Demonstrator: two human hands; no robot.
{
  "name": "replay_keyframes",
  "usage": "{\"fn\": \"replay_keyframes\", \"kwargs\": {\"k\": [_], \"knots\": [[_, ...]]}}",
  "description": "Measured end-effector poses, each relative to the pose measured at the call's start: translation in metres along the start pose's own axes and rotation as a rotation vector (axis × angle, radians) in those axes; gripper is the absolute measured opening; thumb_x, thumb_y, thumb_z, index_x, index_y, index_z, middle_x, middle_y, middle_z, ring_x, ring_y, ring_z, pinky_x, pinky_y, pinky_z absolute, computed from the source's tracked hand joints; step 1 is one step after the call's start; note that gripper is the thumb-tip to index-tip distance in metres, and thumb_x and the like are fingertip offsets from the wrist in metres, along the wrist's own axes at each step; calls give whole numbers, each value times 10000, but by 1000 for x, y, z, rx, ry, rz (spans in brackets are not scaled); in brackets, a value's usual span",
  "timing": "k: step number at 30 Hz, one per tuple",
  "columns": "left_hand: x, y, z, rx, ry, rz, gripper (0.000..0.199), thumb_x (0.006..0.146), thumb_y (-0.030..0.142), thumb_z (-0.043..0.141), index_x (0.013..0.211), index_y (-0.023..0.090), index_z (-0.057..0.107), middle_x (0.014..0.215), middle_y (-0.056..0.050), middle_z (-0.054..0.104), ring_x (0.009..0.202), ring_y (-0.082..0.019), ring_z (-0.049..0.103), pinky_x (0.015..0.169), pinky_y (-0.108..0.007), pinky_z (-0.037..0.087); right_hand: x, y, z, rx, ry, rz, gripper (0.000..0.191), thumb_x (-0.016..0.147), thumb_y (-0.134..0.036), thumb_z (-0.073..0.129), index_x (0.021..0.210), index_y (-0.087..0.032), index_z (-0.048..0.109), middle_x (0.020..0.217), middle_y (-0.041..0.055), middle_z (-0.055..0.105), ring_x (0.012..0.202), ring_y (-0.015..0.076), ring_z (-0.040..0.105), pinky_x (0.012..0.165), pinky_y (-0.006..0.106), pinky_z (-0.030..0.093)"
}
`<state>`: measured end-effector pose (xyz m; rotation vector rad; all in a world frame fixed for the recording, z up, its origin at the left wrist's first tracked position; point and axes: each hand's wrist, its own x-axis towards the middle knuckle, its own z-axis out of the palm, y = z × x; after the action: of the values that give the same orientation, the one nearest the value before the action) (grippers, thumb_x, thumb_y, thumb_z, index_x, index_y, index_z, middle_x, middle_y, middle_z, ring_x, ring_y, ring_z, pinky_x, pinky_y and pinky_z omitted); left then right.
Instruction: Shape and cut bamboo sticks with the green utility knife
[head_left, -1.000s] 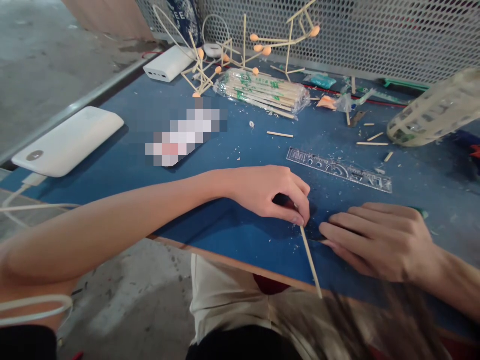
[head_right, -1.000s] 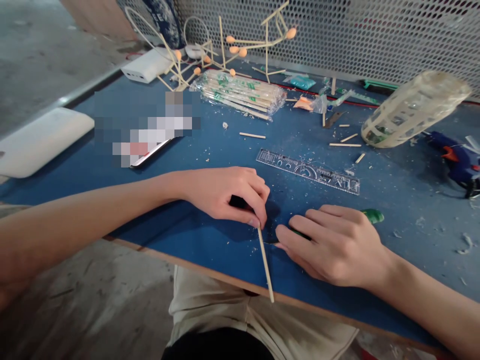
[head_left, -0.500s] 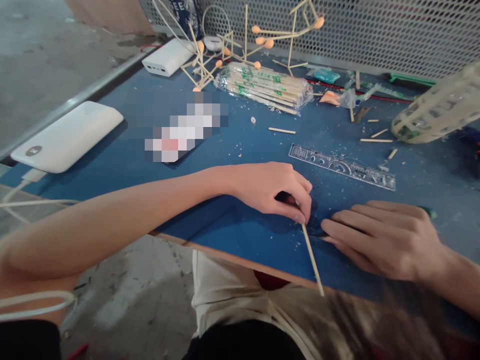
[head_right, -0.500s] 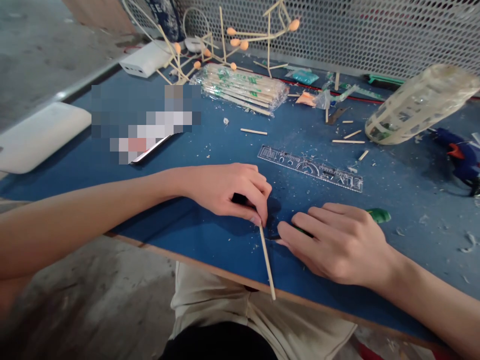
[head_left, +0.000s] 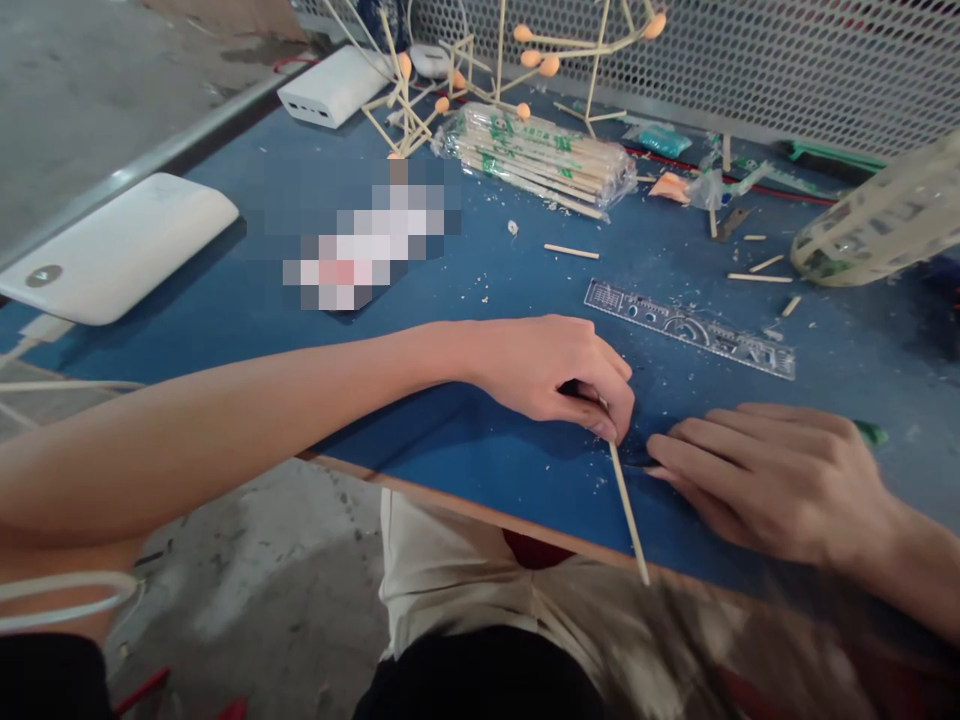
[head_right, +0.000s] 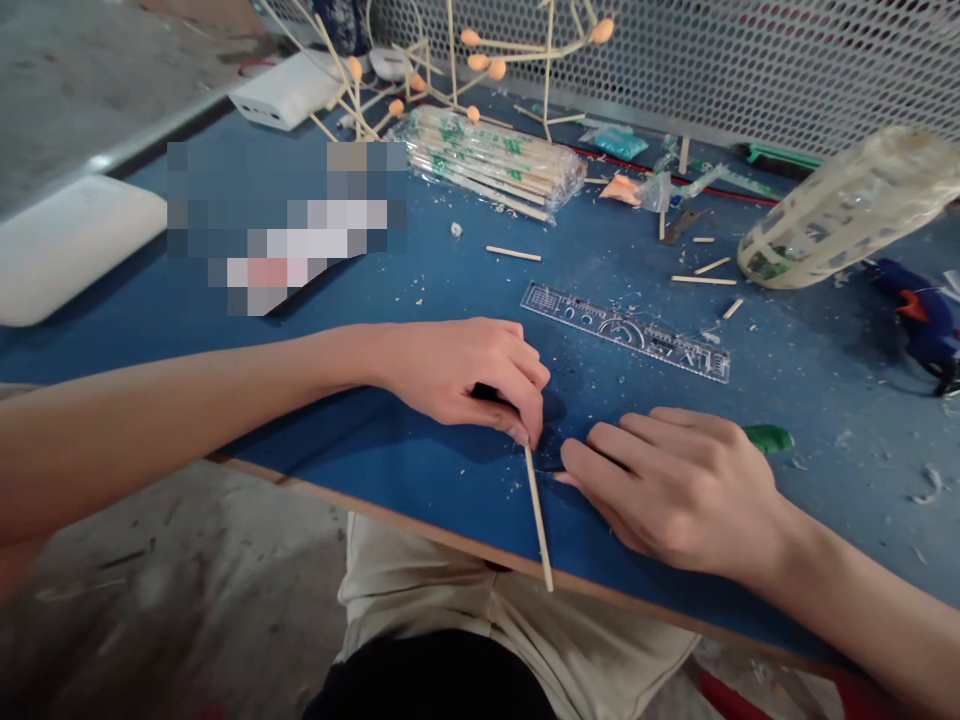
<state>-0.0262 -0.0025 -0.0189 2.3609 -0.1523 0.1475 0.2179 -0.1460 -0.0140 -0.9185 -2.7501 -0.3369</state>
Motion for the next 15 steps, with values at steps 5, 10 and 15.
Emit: {"fn": "replay_keyframes", "kwargs": {"k": [5,10,15], "knots": [[2,1,0,-21,-9,-28,189,987,304,583,943,334,764,971,-4,751,849,-145,658,769,-291,408,3,-3,-3,-41,-16,-21,115,947,-226,655,1060,-209,650,886,-5,749,695,144,625,641,348,378],[3,3,1,-21,5,-11,158,947,272,636,920,346,773,942,3,749,808,-139,654,734,-293,397,3,-12,0,-43,-68,5,116,976,-192,571,1062,-226,641,818,-26,709,666,141,591,648,352,363],[0,5,-2,-37,-4,-21,169,981,309,594,955,322,760,953,-16,727,815,-140,649,775,-289,408,1,-7,2,11,18,44,69,964,-260,634,1019,-228,660,852,-18,732,674,131,605,629,333,376]]}}
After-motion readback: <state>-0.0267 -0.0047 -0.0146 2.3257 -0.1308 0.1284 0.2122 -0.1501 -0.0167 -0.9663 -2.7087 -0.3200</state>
